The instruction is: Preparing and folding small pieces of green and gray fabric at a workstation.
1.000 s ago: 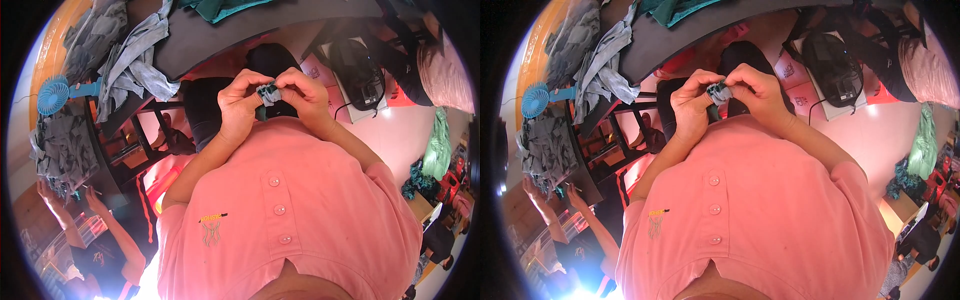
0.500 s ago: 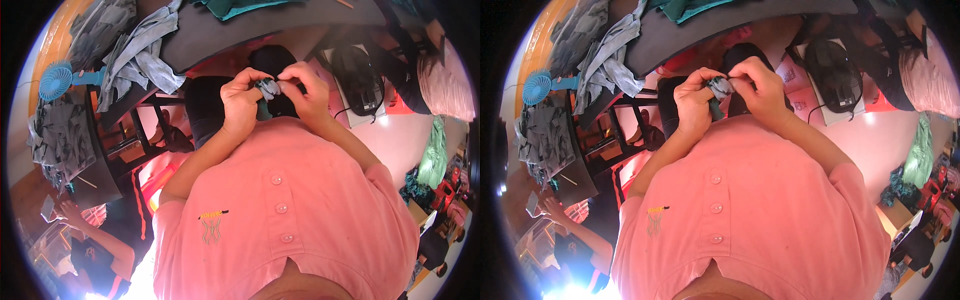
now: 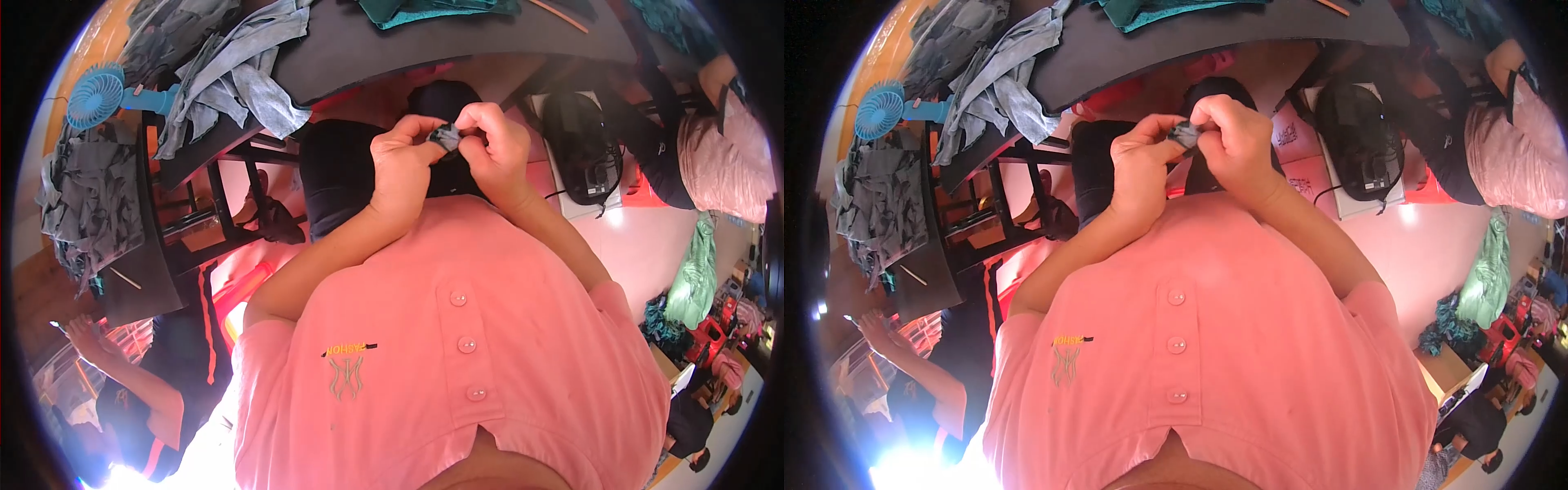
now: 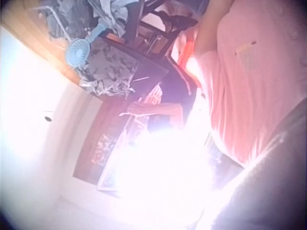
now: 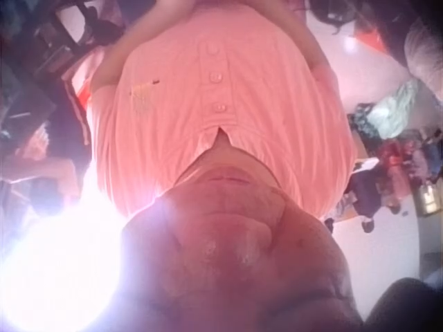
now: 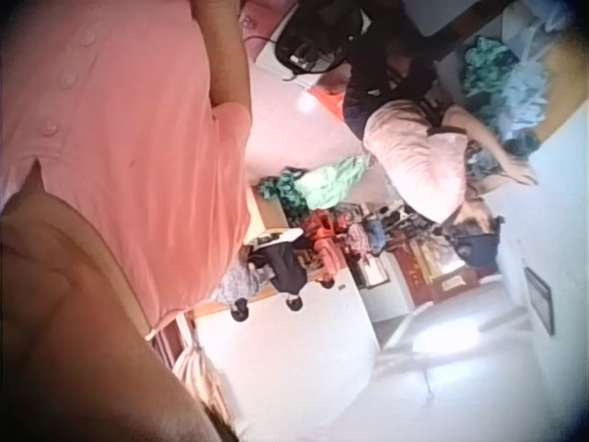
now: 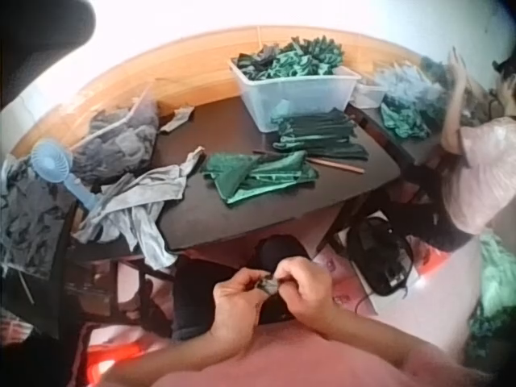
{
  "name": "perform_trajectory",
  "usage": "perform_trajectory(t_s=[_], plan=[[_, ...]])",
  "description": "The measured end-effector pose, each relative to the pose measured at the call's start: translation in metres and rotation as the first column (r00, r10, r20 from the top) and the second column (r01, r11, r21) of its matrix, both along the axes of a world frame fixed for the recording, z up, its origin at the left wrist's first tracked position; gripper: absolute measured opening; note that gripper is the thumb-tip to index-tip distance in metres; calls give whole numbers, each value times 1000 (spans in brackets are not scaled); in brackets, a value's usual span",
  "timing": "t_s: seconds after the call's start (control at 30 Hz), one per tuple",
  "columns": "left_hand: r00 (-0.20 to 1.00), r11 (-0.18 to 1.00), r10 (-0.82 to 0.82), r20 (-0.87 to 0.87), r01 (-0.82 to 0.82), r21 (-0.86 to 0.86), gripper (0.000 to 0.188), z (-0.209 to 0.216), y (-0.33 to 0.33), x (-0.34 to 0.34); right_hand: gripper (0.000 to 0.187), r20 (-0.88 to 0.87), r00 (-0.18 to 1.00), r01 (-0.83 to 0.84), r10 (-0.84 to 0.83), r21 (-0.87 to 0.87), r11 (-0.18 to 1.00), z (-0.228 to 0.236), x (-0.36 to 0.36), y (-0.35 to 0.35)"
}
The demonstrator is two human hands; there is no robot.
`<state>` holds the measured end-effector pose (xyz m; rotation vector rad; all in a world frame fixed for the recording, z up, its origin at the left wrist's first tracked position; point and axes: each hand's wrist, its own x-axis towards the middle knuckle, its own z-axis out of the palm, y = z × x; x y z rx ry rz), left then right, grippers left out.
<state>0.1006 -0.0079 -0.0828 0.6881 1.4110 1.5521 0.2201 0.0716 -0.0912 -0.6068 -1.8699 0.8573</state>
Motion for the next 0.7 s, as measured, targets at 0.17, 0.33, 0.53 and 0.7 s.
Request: perform_trajectory(t_s=[0.17, 0.33, 0.53, 0.7], plan=[[981, 981, -48, 186, 81, -174, 16, 4, -5, -7, 24, 156, 978, -149, 140, 47, 988, -8, 9, 10], [996, 994, 77, 55, -72, -84, 18, -19, 5, -3, 20, 159, 969, -117, 190, -381, 917, 14, 11, -11], [971, 985, 118, 208, -88, -150, 21, -15, 15, 5, 25, 228, 974, 20, -7, -55, 998, -18, 3, -8], [944, 981, 171, 283, -137, -135, 19, -11, 13, -1, 25, -51, 992, -123, 114, -526, 842, -1, -4, -14]])
